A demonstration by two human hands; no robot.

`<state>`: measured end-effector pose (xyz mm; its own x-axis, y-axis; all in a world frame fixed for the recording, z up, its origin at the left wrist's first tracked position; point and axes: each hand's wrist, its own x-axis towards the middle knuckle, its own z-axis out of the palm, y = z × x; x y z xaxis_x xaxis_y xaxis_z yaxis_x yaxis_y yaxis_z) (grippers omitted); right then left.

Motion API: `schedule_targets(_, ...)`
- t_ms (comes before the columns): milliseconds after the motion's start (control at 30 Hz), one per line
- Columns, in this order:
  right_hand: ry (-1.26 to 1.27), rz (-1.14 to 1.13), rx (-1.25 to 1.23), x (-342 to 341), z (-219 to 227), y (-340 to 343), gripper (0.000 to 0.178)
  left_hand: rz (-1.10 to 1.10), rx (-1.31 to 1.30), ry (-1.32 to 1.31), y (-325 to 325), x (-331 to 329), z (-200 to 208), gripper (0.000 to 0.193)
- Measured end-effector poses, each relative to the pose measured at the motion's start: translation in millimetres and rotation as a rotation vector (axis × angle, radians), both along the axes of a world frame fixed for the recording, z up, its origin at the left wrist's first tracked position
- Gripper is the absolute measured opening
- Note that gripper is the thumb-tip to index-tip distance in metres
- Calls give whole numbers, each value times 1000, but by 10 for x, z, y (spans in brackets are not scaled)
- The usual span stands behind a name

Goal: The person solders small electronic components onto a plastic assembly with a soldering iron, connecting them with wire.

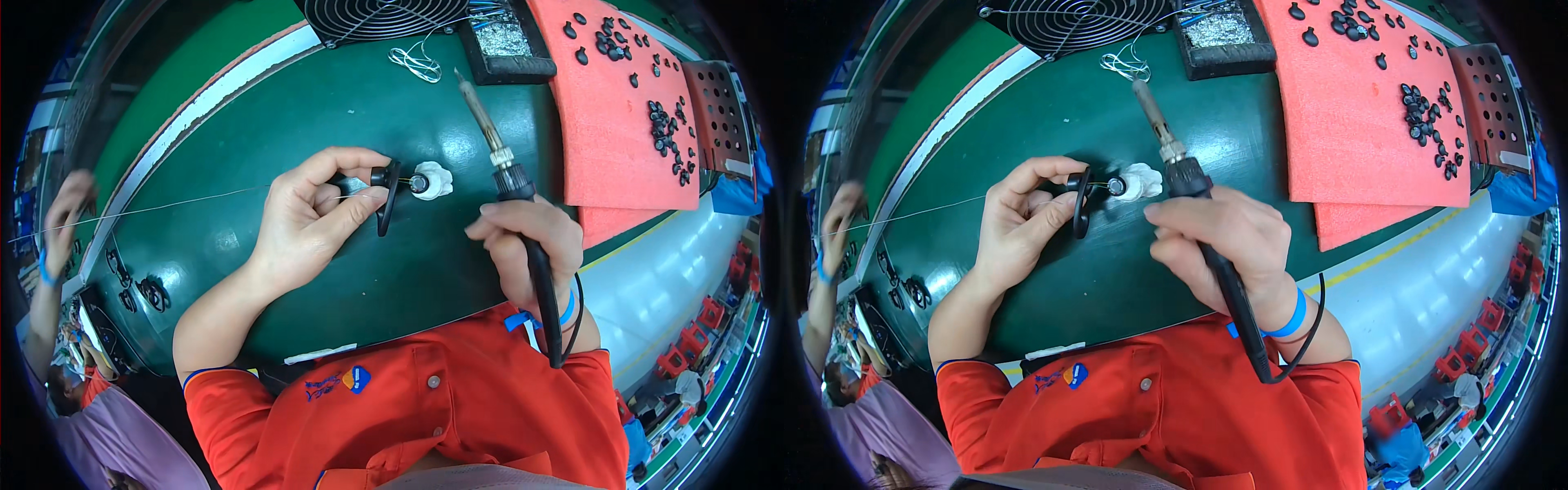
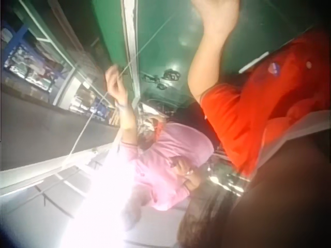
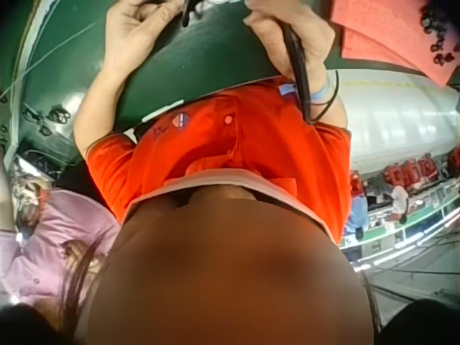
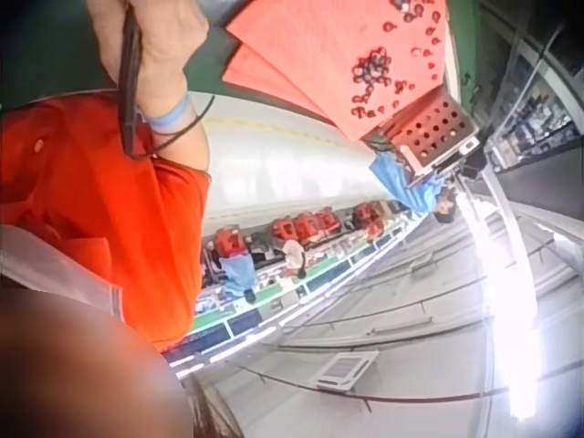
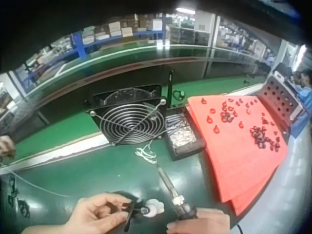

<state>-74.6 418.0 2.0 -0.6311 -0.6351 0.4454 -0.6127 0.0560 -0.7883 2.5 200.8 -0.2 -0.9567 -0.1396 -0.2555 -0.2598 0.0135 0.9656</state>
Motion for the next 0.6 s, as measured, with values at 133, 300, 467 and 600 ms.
schedule_targets(133,-64,-21,-94,50,-58,7,38,-4,-168,43,13,3,5,24)
schedule_targets(300,106,-66,-126,30,-85,92,40,-22,-320,134,-14,18,-42,26)
schedule_targets(467,132,4,-91,71,-14,122,13,-6,-326,142,-17,24,-41,25)
schedule_targets(600,138,-4,-79,87,-26,124,13,-16,-330,157,-10,16,-43,24)
